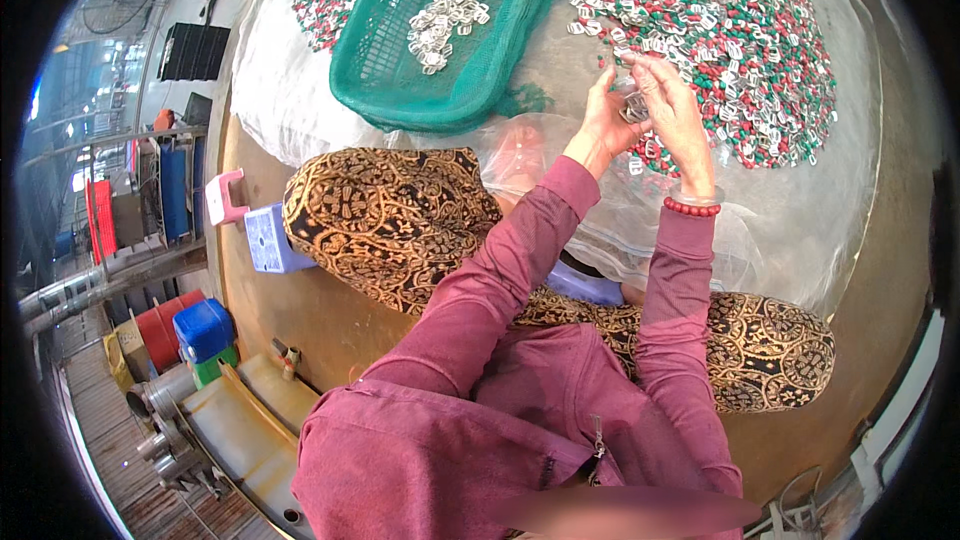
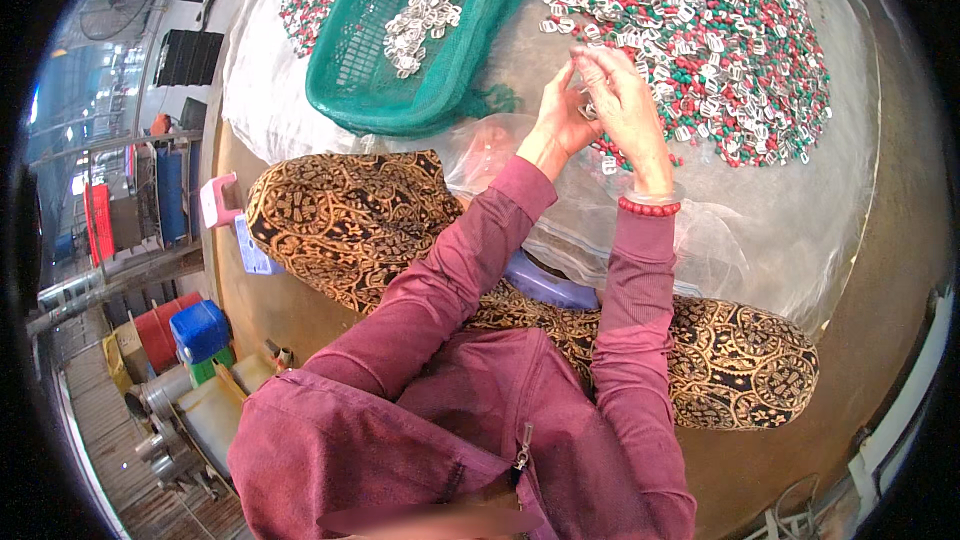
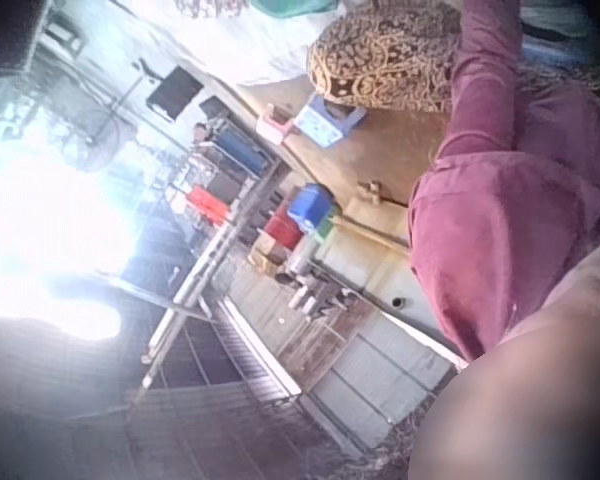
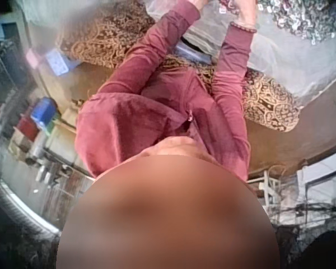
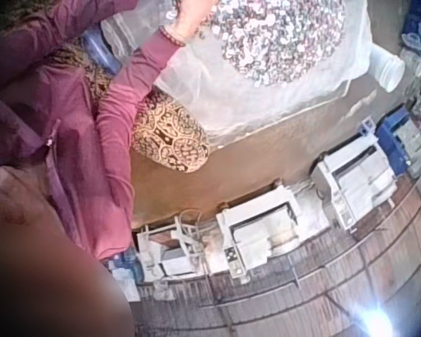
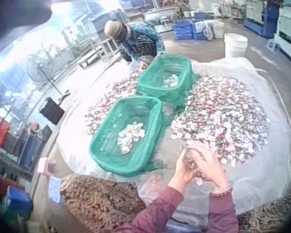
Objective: The person sits on a low stool and sorts small red, green, and white plastic components from a large pile on the floor. They pick up the items by hand and place them into a green basket. Other workers are visible nearby performing similar tasks.
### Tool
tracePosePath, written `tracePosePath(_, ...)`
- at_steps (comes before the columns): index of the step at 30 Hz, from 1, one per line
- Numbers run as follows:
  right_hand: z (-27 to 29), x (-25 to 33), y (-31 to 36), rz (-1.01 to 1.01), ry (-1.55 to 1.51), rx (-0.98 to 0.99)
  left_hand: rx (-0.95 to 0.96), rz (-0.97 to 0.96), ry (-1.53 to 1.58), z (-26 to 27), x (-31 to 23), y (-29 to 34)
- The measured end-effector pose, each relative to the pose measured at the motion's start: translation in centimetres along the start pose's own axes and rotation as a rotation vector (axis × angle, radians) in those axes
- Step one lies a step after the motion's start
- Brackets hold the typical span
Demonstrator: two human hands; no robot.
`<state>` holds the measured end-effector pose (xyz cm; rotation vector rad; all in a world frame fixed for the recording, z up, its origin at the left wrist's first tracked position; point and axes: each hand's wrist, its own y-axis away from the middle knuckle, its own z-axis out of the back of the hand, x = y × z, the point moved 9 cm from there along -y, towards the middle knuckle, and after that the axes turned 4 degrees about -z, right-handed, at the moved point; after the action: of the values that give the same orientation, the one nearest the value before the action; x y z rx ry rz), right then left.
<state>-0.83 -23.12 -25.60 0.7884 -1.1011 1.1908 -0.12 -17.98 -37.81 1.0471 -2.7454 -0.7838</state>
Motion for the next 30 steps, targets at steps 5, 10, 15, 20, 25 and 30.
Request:
tracePosePath(5,8.4,-2.0,0.9,-0.098,-0.349,-0.434,0.241,-0.066,0.346,-3.6,-8.1,1.0)
tracePosePath(10,10.9,-15.7,3.4,-0.550,-0.105,-0.271,-0.189,-0.870,-0.619,-6.1,-25.8,8.8)
tracePosePath(15,3.5,-23.8,5.9,-0.686,0.724,-0.112,-0.605,-1.710,-1.869,-9.4,-26.4,10.2)
tracePosePath(20,-0.1,-24.4,6.2,-0.535,0.542,-0.243,0.423,-0.730,-2.219,-0.3,-6.0,-5.2)
tracePosePath(25,2.3,-28.2,7.4,-0.715,-0.234,-0.350,0.197,-0.614,-2.251,5.8,-1.7,-6.7)
tracePosePath(30,1.8,-25.0,6.7,-0.714,-0.930,-0.305,0.080,-0.076,-1.580,6.8,-3.3,-7.4)
